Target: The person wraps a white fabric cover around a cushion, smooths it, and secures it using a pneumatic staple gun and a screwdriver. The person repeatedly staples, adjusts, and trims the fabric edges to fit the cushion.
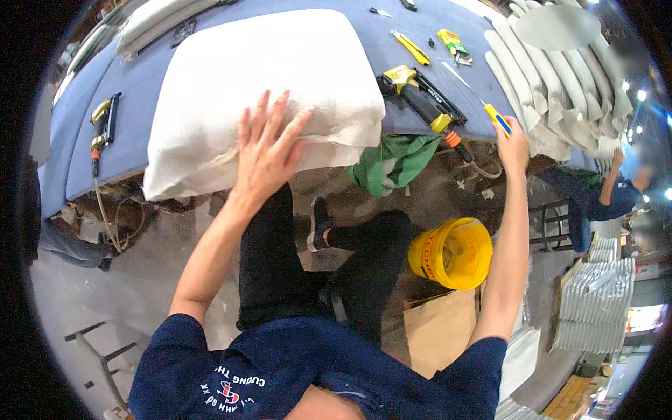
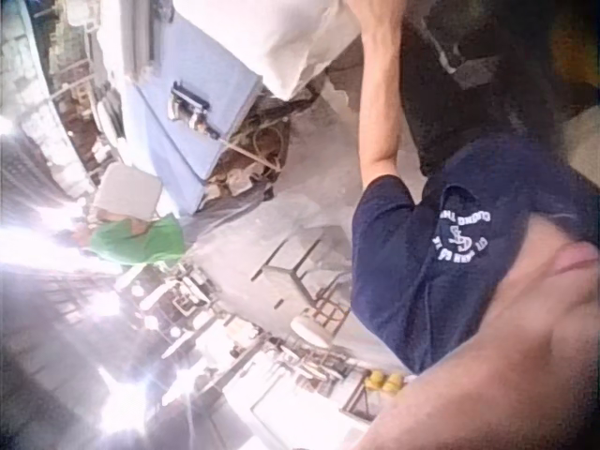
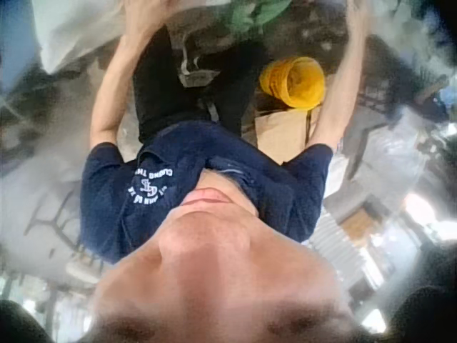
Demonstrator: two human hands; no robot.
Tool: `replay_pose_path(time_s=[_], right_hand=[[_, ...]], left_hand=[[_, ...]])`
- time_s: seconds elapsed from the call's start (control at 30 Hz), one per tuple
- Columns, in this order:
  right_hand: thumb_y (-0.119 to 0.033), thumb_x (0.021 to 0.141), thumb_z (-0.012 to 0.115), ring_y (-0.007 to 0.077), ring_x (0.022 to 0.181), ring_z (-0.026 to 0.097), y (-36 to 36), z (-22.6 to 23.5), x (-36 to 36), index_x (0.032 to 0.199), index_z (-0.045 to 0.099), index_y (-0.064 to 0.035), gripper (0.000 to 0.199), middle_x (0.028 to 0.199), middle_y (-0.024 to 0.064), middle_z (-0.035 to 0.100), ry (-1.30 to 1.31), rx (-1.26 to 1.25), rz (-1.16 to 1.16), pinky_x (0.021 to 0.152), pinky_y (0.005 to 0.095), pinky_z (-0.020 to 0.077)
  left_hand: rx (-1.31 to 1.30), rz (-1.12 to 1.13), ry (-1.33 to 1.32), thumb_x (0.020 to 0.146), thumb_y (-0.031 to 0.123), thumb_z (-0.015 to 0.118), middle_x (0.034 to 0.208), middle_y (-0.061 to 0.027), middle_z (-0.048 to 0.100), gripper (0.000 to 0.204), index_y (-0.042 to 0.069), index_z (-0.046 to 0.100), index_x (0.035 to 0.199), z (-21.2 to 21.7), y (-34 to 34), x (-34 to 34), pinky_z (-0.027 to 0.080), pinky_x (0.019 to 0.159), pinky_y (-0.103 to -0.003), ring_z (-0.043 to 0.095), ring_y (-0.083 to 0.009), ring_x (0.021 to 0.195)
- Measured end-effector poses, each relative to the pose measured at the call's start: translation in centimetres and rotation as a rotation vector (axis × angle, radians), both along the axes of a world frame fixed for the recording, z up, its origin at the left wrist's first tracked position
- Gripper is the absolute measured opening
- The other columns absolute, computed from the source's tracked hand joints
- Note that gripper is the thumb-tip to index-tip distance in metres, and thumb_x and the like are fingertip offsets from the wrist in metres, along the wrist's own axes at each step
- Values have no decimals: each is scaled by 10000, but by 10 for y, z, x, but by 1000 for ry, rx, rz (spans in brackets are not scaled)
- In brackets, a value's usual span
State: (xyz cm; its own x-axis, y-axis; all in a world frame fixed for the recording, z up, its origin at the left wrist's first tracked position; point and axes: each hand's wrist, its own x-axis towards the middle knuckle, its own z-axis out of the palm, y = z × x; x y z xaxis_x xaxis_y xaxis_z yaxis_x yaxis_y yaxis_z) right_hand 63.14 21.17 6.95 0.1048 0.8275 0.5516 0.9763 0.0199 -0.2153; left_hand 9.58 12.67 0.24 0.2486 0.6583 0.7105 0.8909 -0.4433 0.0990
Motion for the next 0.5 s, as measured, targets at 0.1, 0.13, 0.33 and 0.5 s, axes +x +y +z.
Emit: replay_pose_path(time_s=[0.1,0.13,0.33,0.5], right_hand=[[-258,915,838,76,707,656,-67,49,-44,1195,610,-97,396,881,39,687,393,127,2,605,257,526],[-240,904,852,108,733,679,-85,65,-37,1163,612,-55,399,910,47,697,432,104,-103,633,256,547],[-313,1064,636,214,1119,651,-208,159,-111,1234,659,-3,355,1195,131,680,732,648,370,990,362,519],[-323,1013,643,111,756,599,-233,158,-214,921,636,-72,267,915,30,663,951,397,869,710,268,478]], left_hand=[[69,91,27,988,371,639,1663,-70,408,528,218,586,1491,-4,5,-49,91,1291,-526,274,-313,1581],[42,90,6,988,354,637,1651,-73,424,519,209,594,1484,-1,5,-67,85,1290,-531,278,-320,1579],[-104,104,-54,894,478,727,1655,-115,374,692,256,543,1523,27,-14,-41,29,1271,-597,199,-376,1578],[-84,176,-88,828,551,780,1667,-116,332,788,297,530,1531,18,-13,-42,23,1260,-623,198,-384,1564]])
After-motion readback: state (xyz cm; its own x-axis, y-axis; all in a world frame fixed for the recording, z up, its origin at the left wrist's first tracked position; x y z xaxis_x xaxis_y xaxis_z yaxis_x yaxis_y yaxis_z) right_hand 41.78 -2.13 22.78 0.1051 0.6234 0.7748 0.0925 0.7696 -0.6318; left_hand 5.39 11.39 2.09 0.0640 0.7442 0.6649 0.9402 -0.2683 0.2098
